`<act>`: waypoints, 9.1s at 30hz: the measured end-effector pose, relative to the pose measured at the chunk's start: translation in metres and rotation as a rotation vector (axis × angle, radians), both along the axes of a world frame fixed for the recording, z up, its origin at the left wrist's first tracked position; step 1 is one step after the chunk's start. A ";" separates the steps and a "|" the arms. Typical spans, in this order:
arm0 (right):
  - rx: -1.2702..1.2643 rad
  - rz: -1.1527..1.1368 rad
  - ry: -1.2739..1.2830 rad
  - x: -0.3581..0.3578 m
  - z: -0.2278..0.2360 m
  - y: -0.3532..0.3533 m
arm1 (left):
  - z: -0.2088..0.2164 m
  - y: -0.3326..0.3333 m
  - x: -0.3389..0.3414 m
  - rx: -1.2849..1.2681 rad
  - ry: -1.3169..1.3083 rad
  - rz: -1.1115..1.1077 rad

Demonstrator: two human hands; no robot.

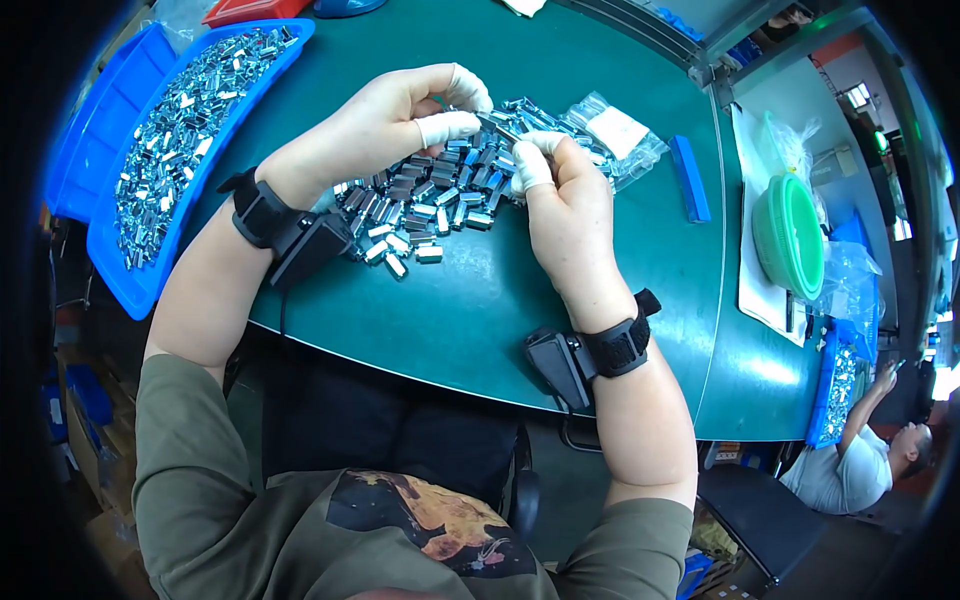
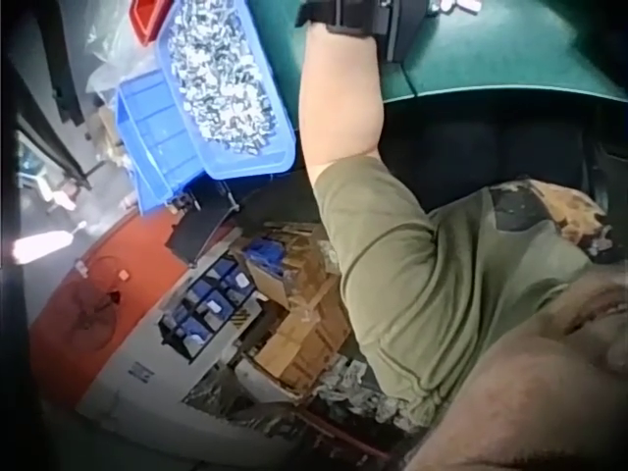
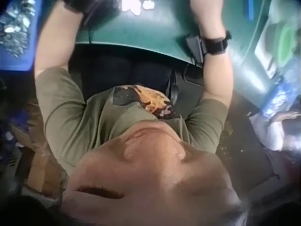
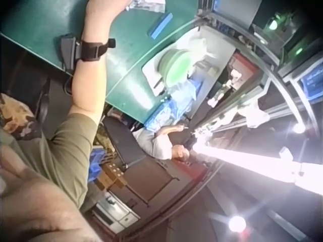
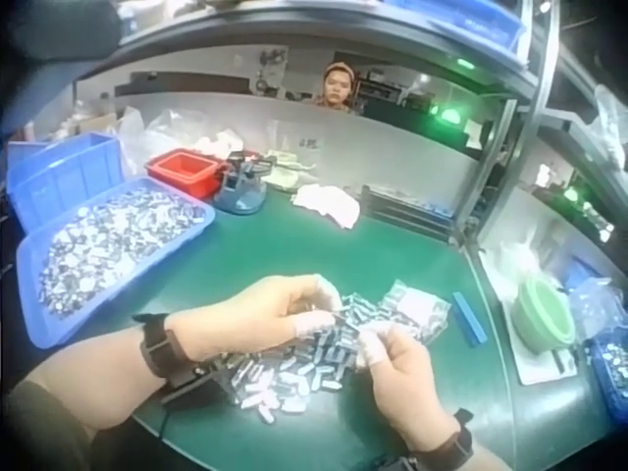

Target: The person picks up a metal component and a small pin from the table, inserts the pin into the component, and places the assembled unit into a plastic bag.

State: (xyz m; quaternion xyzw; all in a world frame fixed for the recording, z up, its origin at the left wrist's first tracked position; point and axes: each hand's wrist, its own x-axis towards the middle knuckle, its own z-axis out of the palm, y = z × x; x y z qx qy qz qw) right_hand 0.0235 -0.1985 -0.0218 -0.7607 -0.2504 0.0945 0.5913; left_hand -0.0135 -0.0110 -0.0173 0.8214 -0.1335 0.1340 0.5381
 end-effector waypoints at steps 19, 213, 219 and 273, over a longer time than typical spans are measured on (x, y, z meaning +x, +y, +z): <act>0.300 0.411 0.523 0.004 0.005 -0.010 | 0.016 -0.023 -0.022 -0.255 -0.128 -0.208; 0.143 0.058 0.266 0.003 0.010 -0.006 | 0.007 0.029 0.010 -0.250 -0.125 0.203; 0.026 0.126 0.178 -0.001 0.002 -0.001 | 0.006 0.018 0.007 0.316 0.089 0.171; 0.291 0.287 0.488 -0.009 0.021 -0.003 | 0.019 -0.024 -0.025 -0.217 -0.192 -0.011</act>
